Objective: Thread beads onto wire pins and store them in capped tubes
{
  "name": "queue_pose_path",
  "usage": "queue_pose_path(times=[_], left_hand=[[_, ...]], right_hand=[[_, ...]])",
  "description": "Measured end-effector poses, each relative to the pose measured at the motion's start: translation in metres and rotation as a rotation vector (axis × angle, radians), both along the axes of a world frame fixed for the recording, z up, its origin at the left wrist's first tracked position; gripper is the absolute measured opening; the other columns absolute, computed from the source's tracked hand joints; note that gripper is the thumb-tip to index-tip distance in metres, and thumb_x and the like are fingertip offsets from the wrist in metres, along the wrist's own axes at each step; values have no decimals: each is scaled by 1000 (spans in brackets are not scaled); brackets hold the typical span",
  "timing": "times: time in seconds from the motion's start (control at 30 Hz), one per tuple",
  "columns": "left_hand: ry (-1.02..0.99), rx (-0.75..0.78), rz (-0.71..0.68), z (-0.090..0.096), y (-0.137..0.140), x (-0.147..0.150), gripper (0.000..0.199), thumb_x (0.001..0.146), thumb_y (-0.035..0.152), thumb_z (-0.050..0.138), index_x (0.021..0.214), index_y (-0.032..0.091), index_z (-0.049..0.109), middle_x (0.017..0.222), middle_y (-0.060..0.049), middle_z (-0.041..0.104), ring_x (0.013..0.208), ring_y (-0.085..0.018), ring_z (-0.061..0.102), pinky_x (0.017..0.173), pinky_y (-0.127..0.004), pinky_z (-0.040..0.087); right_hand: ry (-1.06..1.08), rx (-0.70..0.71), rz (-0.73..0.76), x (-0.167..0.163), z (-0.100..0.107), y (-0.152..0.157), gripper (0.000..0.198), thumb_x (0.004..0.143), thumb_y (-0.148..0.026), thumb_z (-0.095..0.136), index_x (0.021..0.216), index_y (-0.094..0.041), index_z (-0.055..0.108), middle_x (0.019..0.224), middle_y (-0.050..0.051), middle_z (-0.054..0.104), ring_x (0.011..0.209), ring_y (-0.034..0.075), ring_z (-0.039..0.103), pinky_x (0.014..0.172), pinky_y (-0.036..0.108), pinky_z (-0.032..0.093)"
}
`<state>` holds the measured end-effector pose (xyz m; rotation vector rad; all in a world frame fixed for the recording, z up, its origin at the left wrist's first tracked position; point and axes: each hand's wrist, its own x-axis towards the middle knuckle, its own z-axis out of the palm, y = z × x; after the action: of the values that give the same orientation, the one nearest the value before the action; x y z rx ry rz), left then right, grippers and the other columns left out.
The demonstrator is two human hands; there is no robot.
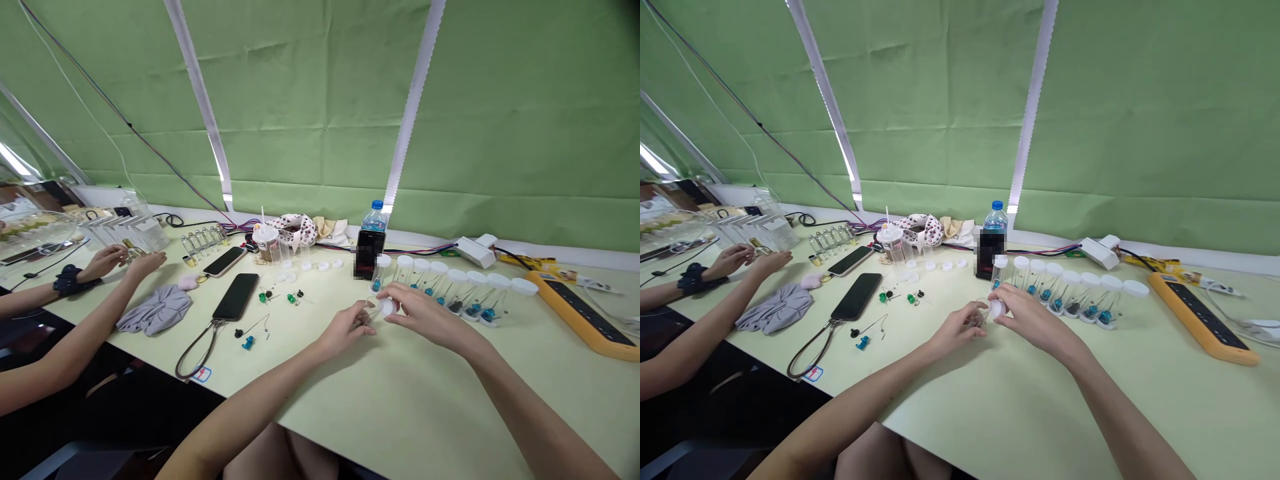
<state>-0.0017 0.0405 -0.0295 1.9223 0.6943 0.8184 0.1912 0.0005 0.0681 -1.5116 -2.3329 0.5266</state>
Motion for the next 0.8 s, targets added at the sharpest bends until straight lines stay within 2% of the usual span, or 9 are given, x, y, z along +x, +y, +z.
queue_pose_path(times=[0.17,0.3,0.43,0.53,0.8], left_hand=[[-41,-14,12,-2,1,1,57,76,23,61,130,24,44,79,1,51,75,-12,50,75,-27,42],[-58,-7,38,-5,2,1,55,78,29,60,131,25,44,81,0,51,78,-14,50,76,-28,42],[-41,26,51,-3,1,-1,51,79,37,58,128,25,48,81,-1,52,78,-14,49,76,-29,42],[-54,0,30,-2,0,-2,52,81,40,55,130,23,47,82,-1,54,75,-13,48,73,-28,42],[-83,-56,10,-5,2,-2,54,80,43,55,129,22,47,79,-1,52,72,-12,47,67,-25,39]], right_hand=[[63,20,-42,-5,7,-4,31,83,-30,48,114,-28,52,115,4,55,97,21,55,80,32,42],[36,82,-17,-5,9,-6,29,86,-27,44,112,-26,55,114,5,58,97,21,57,79,32,43],[-30,147,10,-5,9,-8,32,87,-23,41,116,-26,56,118,6,58,106,23,55,81,33,43],[-41,143,9,-5,9,-8,33,87,-22,43,116,-26,57,121,6,58,108,24,53,82,34,43],[-9,120,18,-5,9,-6,35,84,-20,44,116,-26,57,120,6,58,100,23,57,78,32,45]])
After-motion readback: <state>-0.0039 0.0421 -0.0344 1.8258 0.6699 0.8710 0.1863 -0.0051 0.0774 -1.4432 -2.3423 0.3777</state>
